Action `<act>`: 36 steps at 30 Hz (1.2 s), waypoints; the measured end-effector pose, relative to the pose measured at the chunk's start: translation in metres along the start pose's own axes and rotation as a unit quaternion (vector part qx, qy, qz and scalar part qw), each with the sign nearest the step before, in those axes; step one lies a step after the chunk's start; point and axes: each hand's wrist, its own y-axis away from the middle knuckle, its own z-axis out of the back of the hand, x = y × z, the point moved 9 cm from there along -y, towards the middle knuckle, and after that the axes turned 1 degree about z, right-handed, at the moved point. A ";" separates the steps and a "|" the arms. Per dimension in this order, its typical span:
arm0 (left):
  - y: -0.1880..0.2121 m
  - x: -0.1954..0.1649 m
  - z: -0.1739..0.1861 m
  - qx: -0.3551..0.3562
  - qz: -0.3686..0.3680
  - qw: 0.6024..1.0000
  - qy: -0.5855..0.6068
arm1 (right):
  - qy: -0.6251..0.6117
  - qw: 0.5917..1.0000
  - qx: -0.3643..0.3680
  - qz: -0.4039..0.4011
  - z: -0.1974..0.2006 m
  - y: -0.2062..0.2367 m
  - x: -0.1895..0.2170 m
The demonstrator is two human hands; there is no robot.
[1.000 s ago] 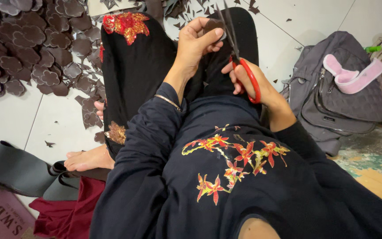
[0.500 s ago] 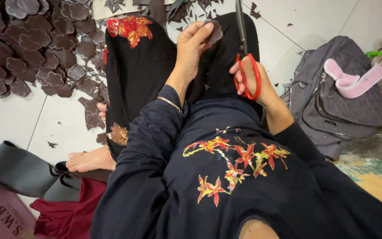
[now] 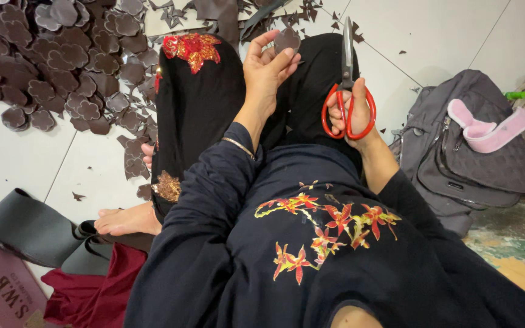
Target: The person sits on the floor and uses red-handled scissors to cut flower-shaped pieces from a sheet of brown patterned material. They hold the material in their left hand and cut along the outlines with their right hand, dropping the finished shapes onto a pile on the floor.
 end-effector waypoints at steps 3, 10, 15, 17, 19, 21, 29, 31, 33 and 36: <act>0.000 0.001 0.005 -0.018 0.011 1.000 -0.006 | 0.005 1.000 0.002 0.003 -0.002 -0.001 0.001; -0.004 0.005 0.014 -0.047 0.025 0.998 0.028 | 0.005 1.000 0.000 0.003 0.003 -0.002 -0.002; -0.004 0.008 0.018 -0.056 0.044 0.997 0.038 | 0.001 1.000 0.005 0.008 0.004 -0.002 -0.004; -0.004 0.006 0.019 -0.055 0.033 0.998 0.023 | -0.004 1.000 0.007 0.004 0.006 -0.002 -0.006; -0.003 0.004 0.018 -0.044 0.022 0.999 0.015 | -0.006 1.000 0.006 0.005 0.007 -0.003 -0.007; -0.003 0.002 0.014 -0.028 0.010 0.999 0.014 | -0.007 1.000 0.005 0.008 0.008 -0.003 -0.008; -0.003 0.005 0.016 -0.048 0.026 0.998 0.026 | -0.017 1.000 0.010 0.001 0.010 -0.004 -0.011; -0.004 0.004 0.019 -0.054 0.020 0.998 0.035 | -0.014 1.000 0.009 0.003 0.010 -0.004 -0.011; -0.005 0.004 0.021 -0.058 0.015 0.997 0.046 | -0.009 1.000 0.006 0.003 0.012 -0.004 -0.011; -0.007 0.003 0.022 -0.056 0.003 0.997 0.057 | -0.009 1.000 0.008 0.004 0.013 -0.004 -0.012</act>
